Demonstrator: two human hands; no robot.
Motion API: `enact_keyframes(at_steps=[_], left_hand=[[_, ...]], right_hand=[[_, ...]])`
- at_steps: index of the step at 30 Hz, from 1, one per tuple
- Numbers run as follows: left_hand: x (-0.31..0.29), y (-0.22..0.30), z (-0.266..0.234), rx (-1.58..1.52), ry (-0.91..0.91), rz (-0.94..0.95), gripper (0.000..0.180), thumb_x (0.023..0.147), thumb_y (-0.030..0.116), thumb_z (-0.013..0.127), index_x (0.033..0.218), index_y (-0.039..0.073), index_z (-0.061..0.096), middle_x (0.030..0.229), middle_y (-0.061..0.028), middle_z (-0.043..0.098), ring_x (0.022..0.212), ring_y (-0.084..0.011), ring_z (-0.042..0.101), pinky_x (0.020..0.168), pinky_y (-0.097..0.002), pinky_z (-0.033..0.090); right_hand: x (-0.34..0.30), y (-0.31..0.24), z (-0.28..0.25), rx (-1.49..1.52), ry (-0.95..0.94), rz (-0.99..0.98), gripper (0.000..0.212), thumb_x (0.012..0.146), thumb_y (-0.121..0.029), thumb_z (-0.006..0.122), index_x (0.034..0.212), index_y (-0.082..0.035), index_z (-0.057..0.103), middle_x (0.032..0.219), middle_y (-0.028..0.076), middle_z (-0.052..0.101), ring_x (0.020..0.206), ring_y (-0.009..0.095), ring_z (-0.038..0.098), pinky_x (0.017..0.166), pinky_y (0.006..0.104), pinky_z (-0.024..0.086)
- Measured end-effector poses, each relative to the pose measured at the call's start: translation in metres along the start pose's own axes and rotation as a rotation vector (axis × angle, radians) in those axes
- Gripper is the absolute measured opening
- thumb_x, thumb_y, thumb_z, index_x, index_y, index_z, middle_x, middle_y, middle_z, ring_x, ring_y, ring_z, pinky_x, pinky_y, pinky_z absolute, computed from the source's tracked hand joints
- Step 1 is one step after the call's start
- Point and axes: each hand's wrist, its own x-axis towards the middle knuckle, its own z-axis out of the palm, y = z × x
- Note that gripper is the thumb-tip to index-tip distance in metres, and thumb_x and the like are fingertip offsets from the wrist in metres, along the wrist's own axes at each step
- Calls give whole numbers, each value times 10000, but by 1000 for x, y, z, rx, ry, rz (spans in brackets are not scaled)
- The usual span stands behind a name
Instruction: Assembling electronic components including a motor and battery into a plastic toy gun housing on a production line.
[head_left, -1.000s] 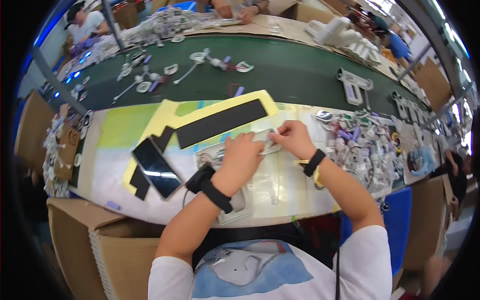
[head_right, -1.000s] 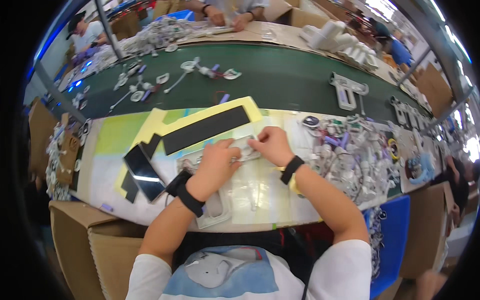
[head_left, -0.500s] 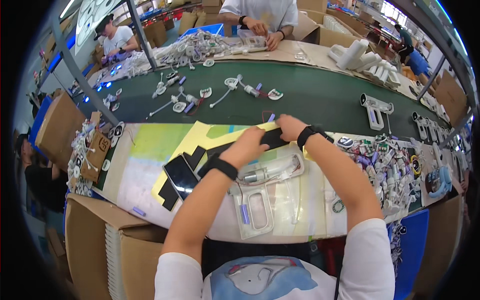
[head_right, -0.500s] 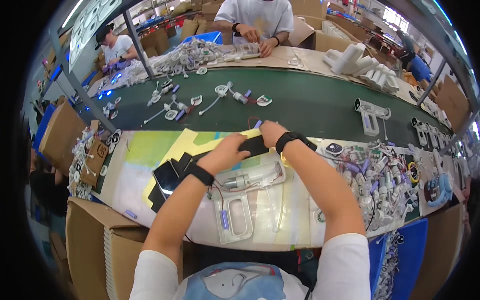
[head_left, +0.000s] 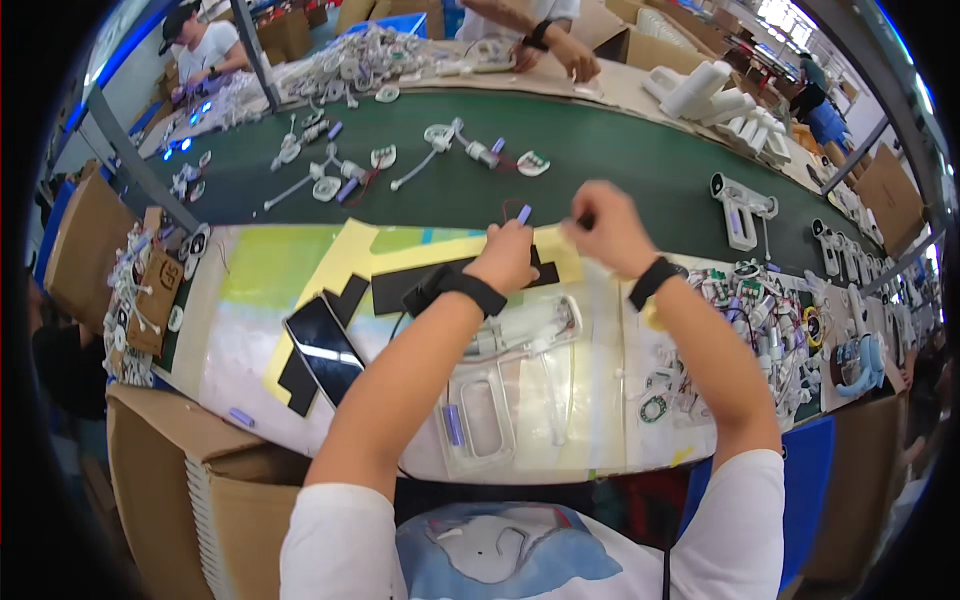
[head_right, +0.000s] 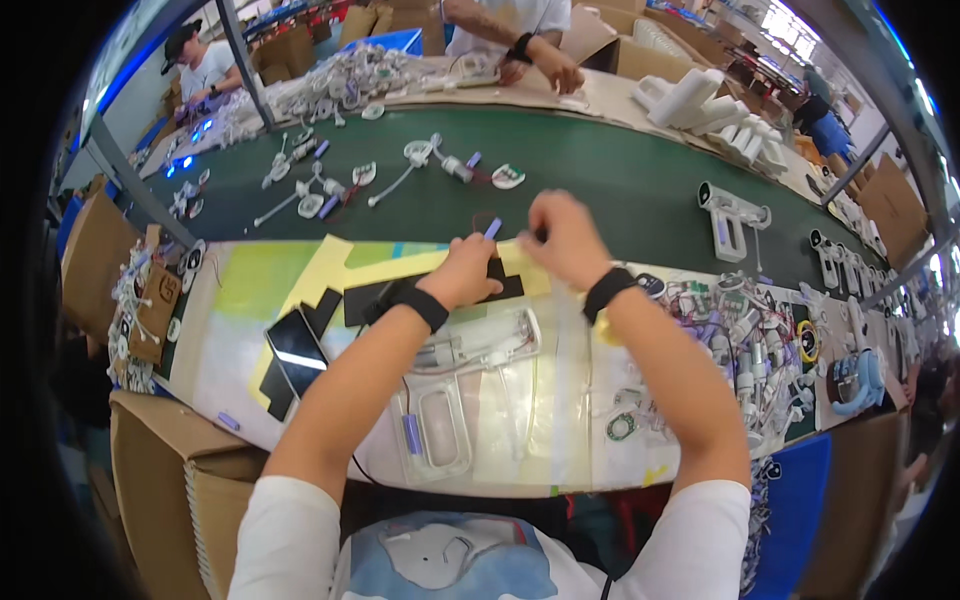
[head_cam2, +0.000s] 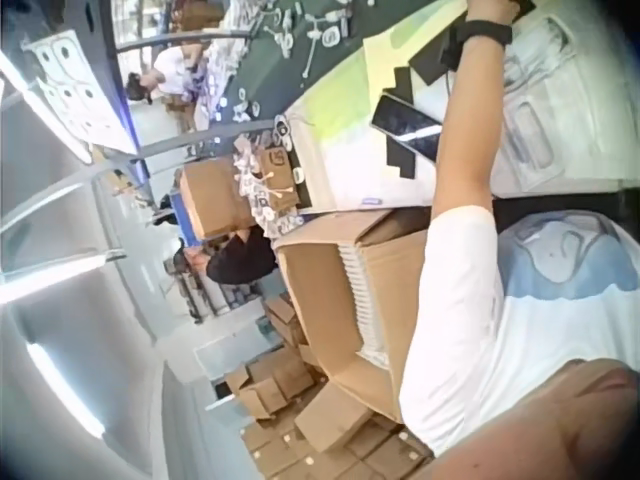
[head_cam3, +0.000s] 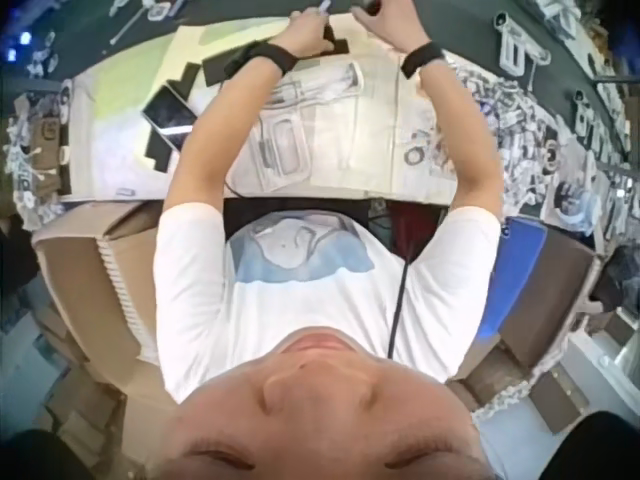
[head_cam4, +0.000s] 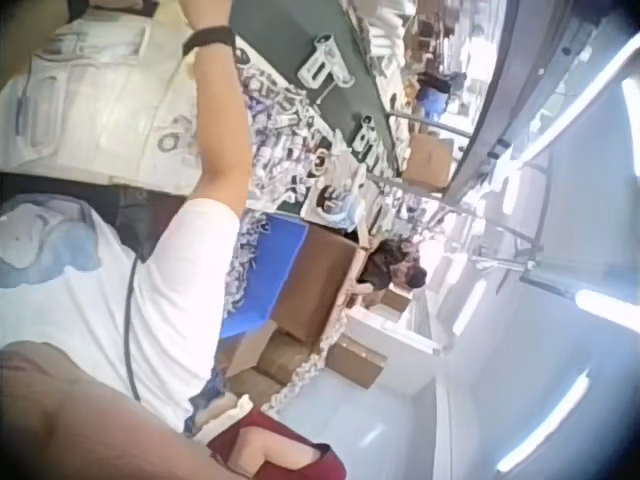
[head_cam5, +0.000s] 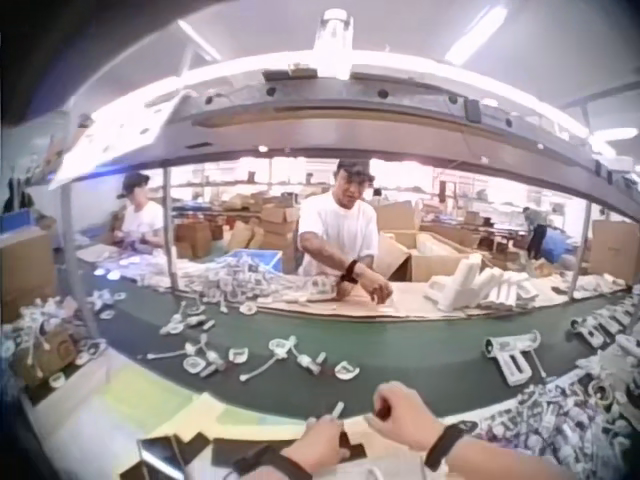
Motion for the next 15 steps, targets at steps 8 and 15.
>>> enact_keyframes(at_steps=[8, 15], left_hand=[[-2, -19, -2, -437, -66, -52, 351, 604, 164, 822, 808, 67, 553, 836, -142, 606, 794, -327, 599, 730, -411, 473], [-73, -23, -99, -1156, 237, -201, 245, 838, 119, 707, 1000, 43, 539, 878, -30, 570, 783, -114, 589, 666, -251, 505]], right_hand=[[-43, -99, -34, 58, -142, -212, 491, 745, 3, 710, 1214, -105, 612, 943, 98, 544, 819, 189, 558, 750, 293, 476], [-83, -96, 52, 312, -277, -111, 308, 653, -102, 817, 935, -67, 698, 889, 65, 682, 825, 205, 576, 745, 307, 481]])
